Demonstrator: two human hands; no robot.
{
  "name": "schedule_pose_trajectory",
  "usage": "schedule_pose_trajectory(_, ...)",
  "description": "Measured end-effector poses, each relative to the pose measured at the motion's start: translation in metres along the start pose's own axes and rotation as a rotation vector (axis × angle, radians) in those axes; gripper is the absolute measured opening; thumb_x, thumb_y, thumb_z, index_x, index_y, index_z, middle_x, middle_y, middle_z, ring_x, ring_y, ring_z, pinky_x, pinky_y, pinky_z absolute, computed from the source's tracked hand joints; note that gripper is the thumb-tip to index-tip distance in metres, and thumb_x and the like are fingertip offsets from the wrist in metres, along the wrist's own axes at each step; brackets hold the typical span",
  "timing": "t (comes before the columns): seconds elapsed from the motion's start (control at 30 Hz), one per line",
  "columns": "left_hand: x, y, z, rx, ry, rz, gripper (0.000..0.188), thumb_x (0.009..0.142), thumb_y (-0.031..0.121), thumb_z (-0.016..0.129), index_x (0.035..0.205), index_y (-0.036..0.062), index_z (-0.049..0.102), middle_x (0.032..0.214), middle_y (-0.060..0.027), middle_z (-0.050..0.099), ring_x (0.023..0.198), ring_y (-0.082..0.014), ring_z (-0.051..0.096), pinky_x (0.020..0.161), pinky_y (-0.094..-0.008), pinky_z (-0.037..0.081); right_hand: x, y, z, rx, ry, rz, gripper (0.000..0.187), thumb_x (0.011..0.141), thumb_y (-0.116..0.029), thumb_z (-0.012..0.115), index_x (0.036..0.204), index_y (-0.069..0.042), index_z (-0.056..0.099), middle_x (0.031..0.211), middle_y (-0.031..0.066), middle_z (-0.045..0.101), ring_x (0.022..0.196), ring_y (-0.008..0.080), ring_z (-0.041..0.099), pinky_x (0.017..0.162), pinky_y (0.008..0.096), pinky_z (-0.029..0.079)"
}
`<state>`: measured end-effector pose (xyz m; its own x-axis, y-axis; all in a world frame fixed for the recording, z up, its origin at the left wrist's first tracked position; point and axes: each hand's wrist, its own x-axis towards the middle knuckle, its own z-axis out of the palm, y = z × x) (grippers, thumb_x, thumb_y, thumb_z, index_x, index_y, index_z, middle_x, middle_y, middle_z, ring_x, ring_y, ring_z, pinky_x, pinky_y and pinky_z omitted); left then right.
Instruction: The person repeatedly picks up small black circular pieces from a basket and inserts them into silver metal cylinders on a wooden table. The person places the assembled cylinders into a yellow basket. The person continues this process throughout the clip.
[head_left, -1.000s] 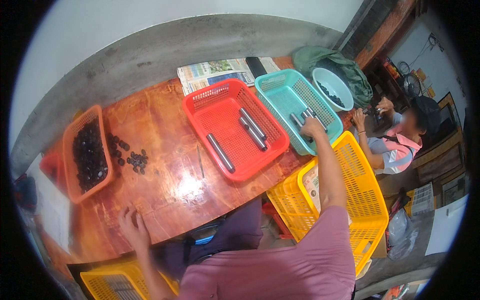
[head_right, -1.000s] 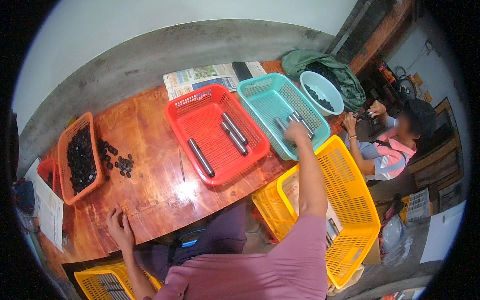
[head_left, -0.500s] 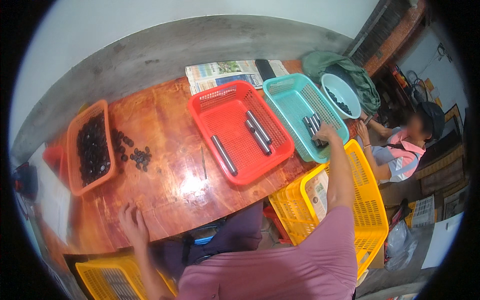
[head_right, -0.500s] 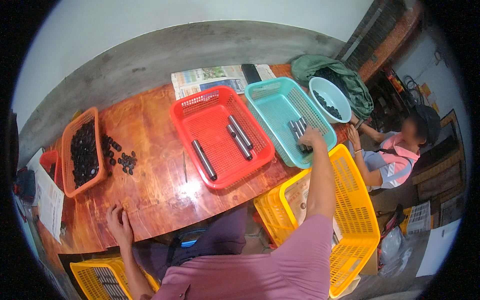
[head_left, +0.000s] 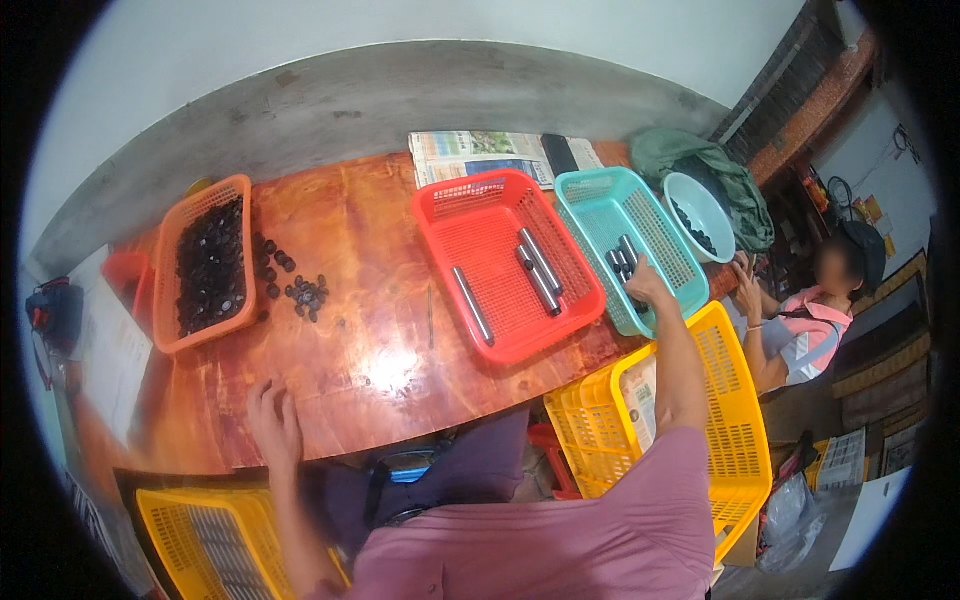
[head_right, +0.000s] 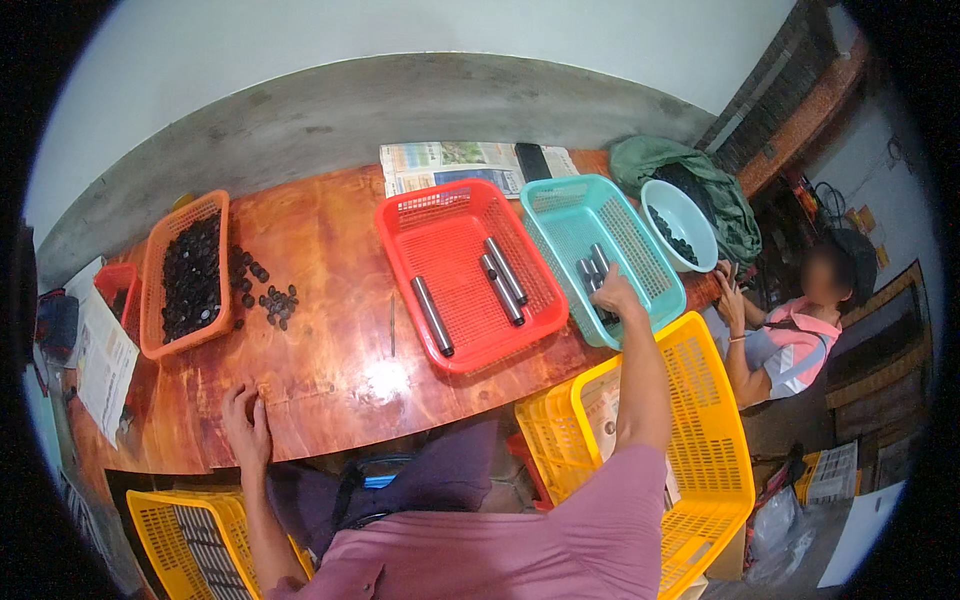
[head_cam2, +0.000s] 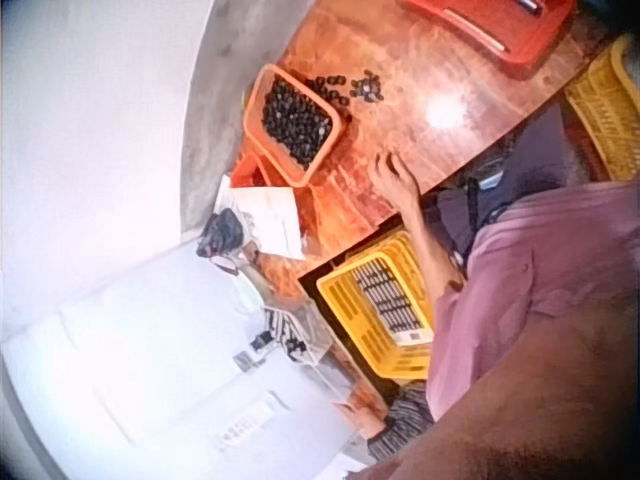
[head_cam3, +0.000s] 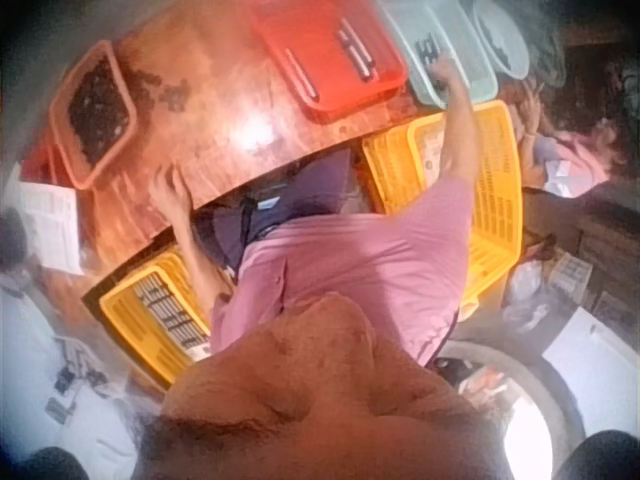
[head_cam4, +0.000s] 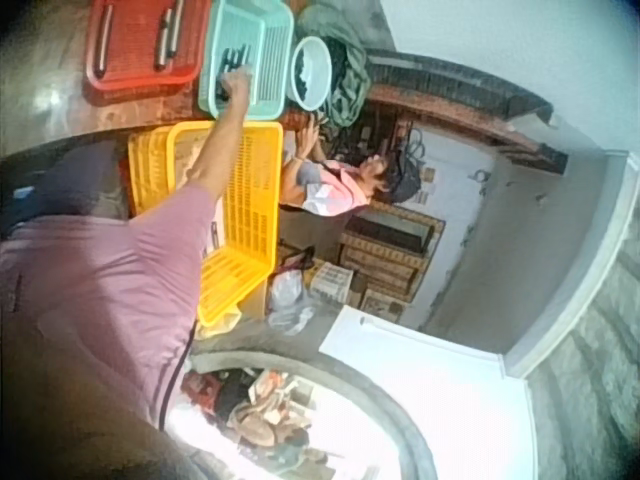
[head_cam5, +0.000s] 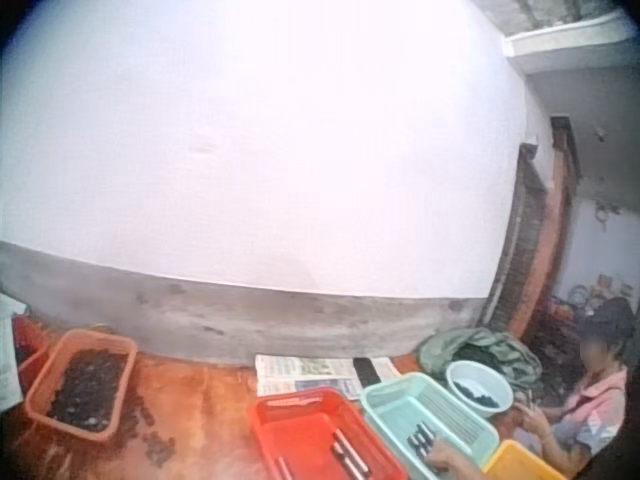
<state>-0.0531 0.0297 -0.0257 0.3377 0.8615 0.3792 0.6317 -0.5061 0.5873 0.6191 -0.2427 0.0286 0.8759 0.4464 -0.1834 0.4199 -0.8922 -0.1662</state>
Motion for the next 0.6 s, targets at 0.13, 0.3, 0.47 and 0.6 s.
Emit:
schedule_pose_trajectory(0.13,0.001,-0.001,-0.002,0.013,-0.023,-0.018,0.018,0.094,0.009,0.066,0.111,0.0016,0.065,0.13,-0.0202,0.059,0.125,-0.0405,0.054,0.108,-0.0468,0.041,-0.003,-0.006,0.004,0.021,-0.007,-0.007,0.063,0.079,-0.018,0.064,0.133,0.003,0.038,0.119,0.0386,0.062,0.113,0.0519,0.062,0.098,0.0532,0.05)
schedule_pose_trajectory(0.3,-0.003,-0.008,-0.003,0.024,0.001,0.004,0.02,0.093,0.009,0.066,0.112,0.0012,0.065,0.13,-0.0207,0.059,0.127,-0.0406,0.052,0.109,-0.0474,0.04,-0.006,-0.014,0.015,-0.087,0.036,-0.059,0.045,0.089,-0.016,0.056,0.128,-0.001,0.041,0.117,0.0373,0.062,0.112,0.0531,0.061,0.096,0.056,0.049)
schedule_pose_trajectory(0.47,-0.002,-0.006,-0.004,0.005,-0.018,0.001,0.021,0.094,0.01,0.066,0.113,0.0018,0.065,0.13,-0.0208,0.059,0.127,-0.0407,0.052,0.109,-0.0477,0.039,-0.017,-0.022,0.012,-0.081,0.081,-0.033,0.042,0.087,-0.015,0.058,0.124,0.0,0.046,0.114,0.036,0.065,0.109,0.0524,0.063,0.095,0.0557,0.05)
schedule_pose_trajectory(0.6,-0.004,-0.004,-0.002,0.005,0.001,0.014,0.021,0.093,0.01,0.066,0.113,0.002,0.065,0.128,-0.0205,0.06,0.125,-0.0408,0.052,0.108,-0.0477,0.04,-0.005,-0.009,0.007,0.066,0.192,0.01,0.054,0.08,-0.02,0.067,0.126,0.001,0.048,0.112,0.0371,0.065,0.109,0.0522,0.063,0.095,0.0549,0.05)
